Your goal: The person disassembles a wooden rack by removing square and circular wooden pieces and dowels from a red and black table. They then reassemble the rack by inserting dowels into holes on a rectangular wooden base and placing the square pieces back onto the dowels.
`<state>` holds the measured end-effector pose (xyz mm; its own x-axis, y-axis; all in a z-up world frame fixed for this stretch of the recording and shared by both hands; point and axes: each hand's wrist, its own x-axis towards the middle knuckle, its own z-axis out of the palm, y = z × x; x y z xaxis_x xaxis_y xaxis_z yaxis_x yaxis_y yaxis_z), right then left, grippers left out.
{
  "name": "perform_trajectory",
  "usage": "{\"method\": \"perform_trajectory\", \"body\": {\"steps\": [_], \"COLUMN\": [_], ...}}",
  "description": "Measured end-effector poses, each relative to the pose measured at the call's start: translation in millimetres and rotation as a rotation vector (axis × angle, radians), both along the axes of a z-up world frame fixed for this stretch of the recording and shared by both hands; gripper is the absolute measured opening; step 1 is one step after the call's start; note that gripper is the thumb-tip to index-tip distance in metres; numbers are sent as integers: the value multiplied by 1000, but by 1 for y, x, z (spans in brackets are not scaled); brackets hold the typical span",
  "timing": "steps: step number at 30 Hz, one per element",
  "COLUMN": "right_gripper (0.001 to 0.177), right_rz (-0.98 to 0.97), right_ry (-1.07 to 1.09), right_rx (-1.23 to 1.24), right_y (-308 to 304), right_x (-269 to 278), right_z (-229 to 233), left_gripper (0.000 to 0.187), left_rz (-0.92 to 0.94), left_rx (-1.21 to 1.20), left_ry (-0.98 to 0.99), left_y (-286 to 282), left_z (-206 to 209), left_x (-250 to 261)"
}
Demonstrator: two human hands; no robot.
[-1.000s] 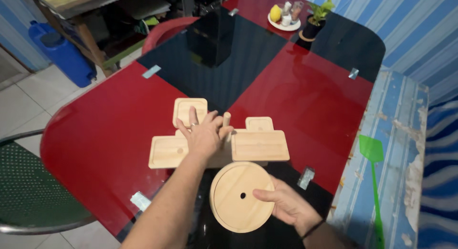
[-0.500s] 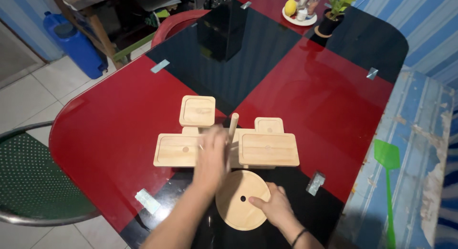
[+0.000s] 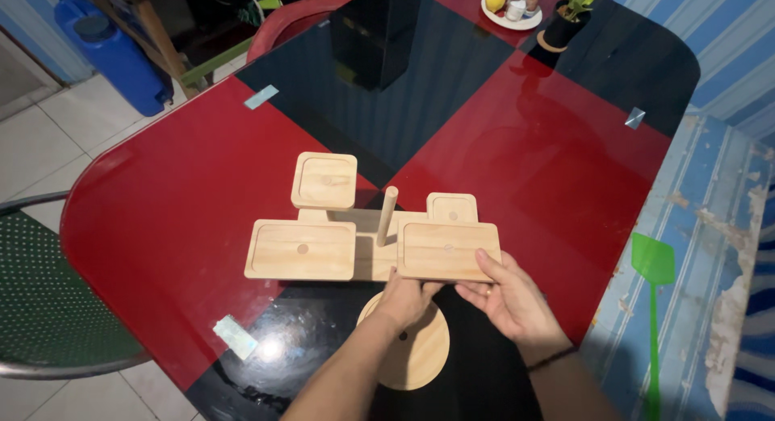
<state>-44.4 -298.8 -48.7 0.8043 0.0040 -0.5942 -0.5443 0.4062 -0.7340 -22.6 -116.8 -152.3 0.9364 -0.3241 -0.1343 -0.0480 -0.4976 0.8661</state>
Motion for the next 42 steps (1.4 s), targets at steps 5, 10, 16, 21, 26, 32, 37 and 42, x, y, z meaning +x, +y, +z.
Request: {"method": "perform_trajectory", "body": {"steps": [5, 10, 16, 21, 26, 32, 37, 42], "right_gripper": [48, 48, 48, 43, 42, 45, 46, 46], "right_rz": [27, -21, -7, -72, -58, -74, -45, -67], "right_ry": [2, 32, -157, -54, -58, -134, -116, -188], "right_rx": [83, 4, 111, -6, -5, 23, 23, 88], "right_y": [3, 3, 8, 13, 14, 15, 12, 14], "right_x": [13, 17, 7, 16, 11, 14, 16, 6], "right_z": [-2, -4, -5, -1, 4, 1, -2, -8], "left_gripper": [54, 53, 49, 47, 48, 54, 55, 56], "left_rz": [-79, 71, 118, 114, 101, 102, 89, 50], "left_rx": [293, 158, -32, 38, -36, -59, -2, 23], "left_ry": [53, 166, 27, -9, 60, 67, 162, 197], "left_y": [-36, -39, -30, -32, -32, -30, -31, -24], "left_z": [-32, -25, -9, -19, -24, -7, 12, 15], "left_x": [30, 36, 25, 26, 29, 33, 33, 26]}}
